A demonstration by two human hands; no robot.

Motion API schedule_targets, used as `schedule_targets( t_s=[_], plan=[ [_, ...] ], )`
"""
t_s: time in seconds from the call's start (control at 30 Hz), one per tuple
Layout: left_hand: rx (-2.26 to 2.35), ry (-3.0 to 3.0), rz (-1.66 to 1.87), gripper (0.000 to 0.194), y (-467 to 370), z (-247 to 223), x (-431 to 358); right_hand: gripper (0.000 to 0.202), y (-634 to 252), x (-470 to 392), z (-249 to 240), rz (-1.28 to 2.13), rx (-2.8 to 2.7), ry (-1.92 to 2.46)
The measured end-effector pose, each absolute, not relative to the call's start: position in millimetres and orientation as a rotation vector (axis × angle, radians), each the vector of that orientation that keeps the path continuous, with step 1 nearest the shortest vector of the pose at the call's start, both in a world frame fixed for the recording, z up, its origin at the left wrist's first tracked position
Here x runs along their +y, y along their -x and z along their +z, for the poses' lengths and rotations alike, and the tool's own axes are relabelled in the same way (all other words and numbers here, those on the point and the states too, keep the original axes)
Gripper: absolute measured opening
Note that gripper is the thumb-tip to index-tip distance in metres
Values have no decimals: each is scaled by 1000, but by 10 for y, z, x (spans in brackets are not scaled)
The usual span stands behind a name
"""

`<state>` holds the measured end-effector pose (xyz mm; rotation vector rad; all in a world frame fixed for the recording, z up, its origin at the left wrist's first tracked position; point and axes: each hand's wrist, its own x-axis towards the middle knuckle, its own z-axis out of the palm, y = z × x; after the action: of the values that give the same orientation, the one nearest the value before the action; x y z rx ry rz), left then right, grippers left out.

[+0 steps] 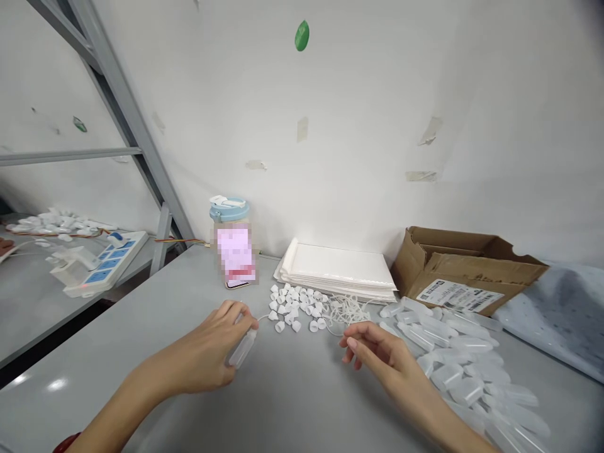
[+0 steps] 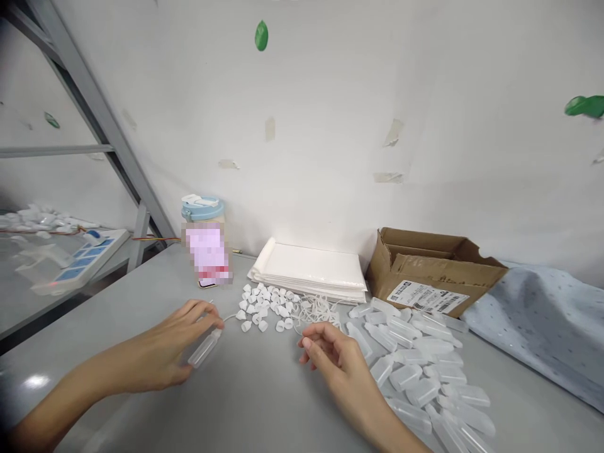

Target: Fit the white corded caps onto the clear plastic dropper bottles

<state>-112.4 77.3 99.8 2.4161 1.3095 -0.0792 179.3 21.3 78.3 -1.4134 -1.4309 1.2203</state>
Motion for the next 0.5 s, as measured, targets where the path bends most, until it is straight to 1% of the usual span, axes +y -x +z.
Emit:
schedule_targets(
  t_s=[0.17,0.2,0.33,0.5],
  plan=[
    [1322,-2342,63,71,1362,990,778,33,-1785,210,781,1217,-1432,1408],
    [1366,-2313,123,69,1430,972,784,33,-1785,210,783,1211,-1435,1407],
    [1767,-2101,356,46,1582,830,818,34,-1773,214,775,1200,-1432,1411],
    [1789,-2060,330,35,1420,739,850,32,-1752,201,694,1198,-1442,1406]
  ],
)
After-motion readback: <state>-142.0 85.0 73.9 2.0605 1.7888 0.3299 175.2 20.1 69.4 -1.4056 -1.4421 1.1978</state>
